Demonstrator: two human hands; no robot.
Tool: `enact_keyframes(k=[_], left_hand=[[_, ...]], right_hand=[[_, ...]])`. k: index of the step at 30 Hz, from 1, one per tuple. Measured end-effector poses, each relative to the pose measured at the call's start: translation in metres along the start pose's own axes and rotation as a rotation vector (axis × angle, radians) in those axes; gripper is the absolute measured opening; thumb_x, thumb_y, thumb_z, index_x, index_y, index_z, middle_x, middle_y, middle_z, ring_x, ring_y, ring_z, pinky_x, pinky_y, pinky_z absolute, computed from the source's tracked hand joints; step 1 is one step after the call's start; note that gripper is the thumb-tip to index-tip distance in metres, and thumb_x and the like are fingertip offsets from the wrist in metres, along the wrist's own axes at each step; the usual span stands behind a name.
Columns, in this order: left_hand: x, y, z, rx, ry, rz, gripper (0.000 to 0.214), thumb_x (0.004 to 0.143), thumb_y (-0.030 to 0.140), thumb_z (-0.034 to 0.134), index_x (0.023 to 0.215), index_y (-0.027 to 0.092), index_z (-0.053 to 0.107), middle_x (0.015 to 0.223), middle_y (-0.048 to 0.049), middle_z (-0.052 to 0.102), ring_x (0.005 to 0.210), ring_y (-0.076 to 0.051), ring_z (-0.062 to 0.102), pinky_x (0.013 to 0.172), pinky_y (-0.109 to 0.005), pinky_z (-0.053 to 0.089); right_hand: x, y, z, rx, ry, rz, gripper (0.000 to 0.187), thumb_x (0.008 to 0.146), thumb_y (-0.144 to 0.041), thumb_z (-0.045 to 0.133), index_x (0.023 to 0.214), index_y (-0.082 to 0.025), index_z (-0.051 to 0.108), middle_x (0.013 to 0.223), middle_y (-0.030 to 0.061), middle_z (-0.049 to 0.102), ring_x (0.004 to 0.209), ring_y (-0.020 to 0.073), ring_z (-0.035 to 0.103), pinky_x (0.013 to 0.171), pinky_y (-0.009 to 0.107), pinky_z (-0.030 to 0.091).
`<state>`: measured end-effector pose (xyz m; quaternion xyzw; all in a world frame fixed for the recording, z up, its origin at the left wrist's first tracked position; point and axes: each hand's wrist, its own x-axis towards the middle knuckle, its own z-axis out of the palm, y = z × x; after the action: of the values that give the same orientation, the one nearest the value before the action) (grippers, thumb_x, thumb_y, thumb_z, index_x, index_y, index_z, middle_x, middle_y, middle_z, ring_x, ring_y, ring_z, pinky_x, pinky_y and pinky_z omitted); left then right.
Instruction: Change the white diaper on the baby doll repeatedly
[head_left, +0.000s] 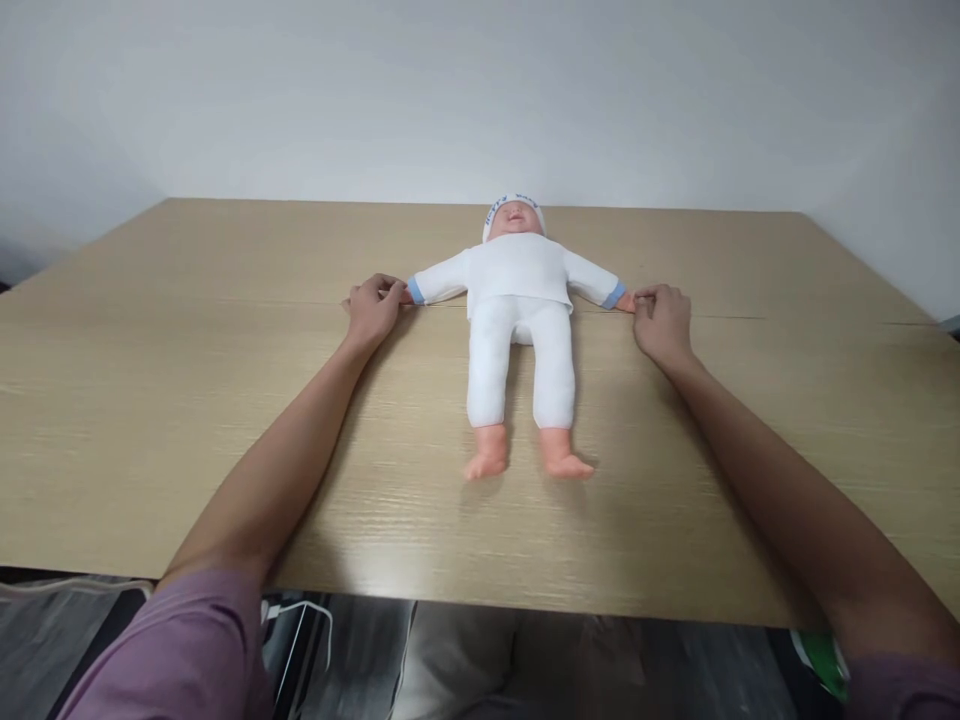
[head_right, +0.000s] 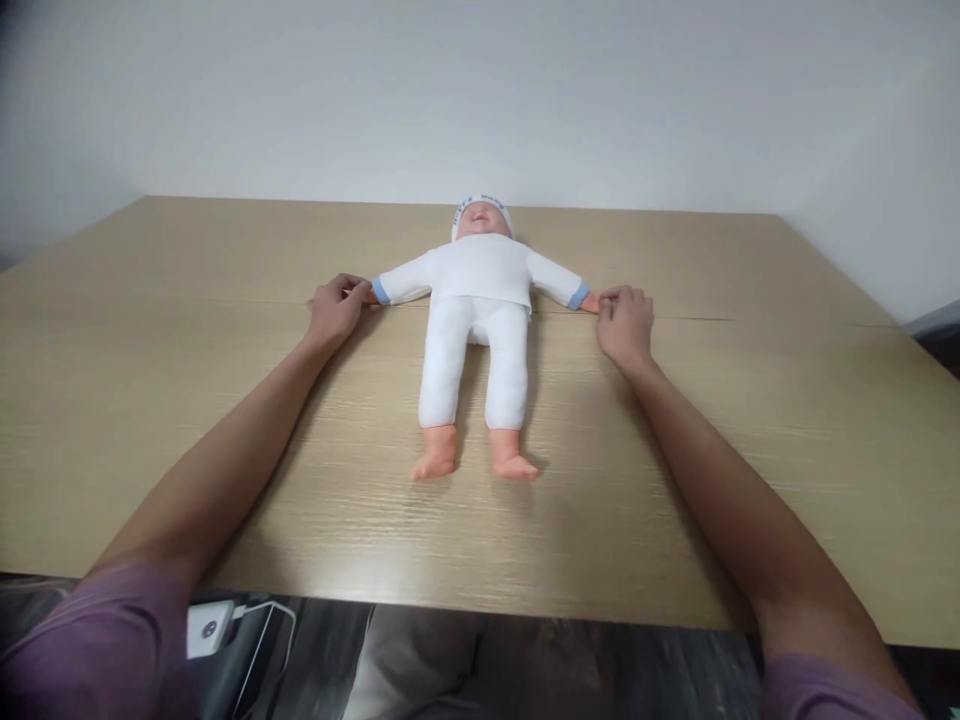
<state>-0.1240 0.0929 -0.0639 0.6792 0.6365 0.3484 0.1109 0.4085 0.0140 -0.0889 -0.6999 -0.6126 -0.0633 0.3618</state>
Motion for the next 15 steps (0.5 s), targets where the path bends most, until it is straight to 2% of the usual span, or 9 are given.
enact_keyframes(k=[2,4,9,15], left_hand=[[-0.0004,0.0042,0.0003,-0.065,0.038,-0.109,0.03,0.1,0.044,0.053,0.106,0.026,0.077,0.113,-0.009,0.081,0.116,-0.032,0.069,0.113,-0.054,0.042],[-0.0009,0.0082,0.0001,-0.075,0.046,-0.137,0.028,0.1,0.041,0.054,0.105,0.027,0.077,0.113,-0.0077,0.083,0.117,-0.032,0.071,0.116,-0.055,0.04],[-0.0003,0.0085,-0.0025,-0.065,0.007,-0.14,0.027,0.102,0.042,0.055,0.107,0.029,0.079,0.112,-0.0063,0.085,0.12,-0.035,0.072,0.12,-0.063,0.034],[0.0,0.0059,-0.0031,-0.058,-0.013,-0.109,0.033,0.105,0.048,0.053,0.111,0.027,0.078,0.113,-0.0077,0.084,0.122,-0.033,0.068,0.117,-0.057,0.035]], right_hand=[[-0.0015,-0.0005,-0.0012,-0.011,0.01,-0.006,0.021,0.098,-0.033,0.047,0.106,-0.024,0.065,0.118,0.0205,0.074,0.117,0.0387,0.061,0.108,0.062,0.048],[-0.0025,-0.0008,-0.0029,-0.019,0.017,0.005,0.019,0.098,-0.034,0.049,0.104,-0.025,0.064,0.116,0.0204,0.073,0.115,0.0389,0.061,0.107,0.062,0.048],[-0.0011,0.001,-0.005,-0.024,-0.01,0.024,0.014,0.097,-0.034,0.051,0.099,-0.026,0.062,0.113,0.0203,0.072,0.115,0.0395,0.061,0.108,0.063,0.047],[-0.0004,0.0021,-0.0036,0.006,0.022,0.057,0.015,0.096,-0.037,0.053,0.095,-0.026,0.062,0.113,0.0203,0.073,0.112,0.0389,0.061,0.107,0.063,0.048]])
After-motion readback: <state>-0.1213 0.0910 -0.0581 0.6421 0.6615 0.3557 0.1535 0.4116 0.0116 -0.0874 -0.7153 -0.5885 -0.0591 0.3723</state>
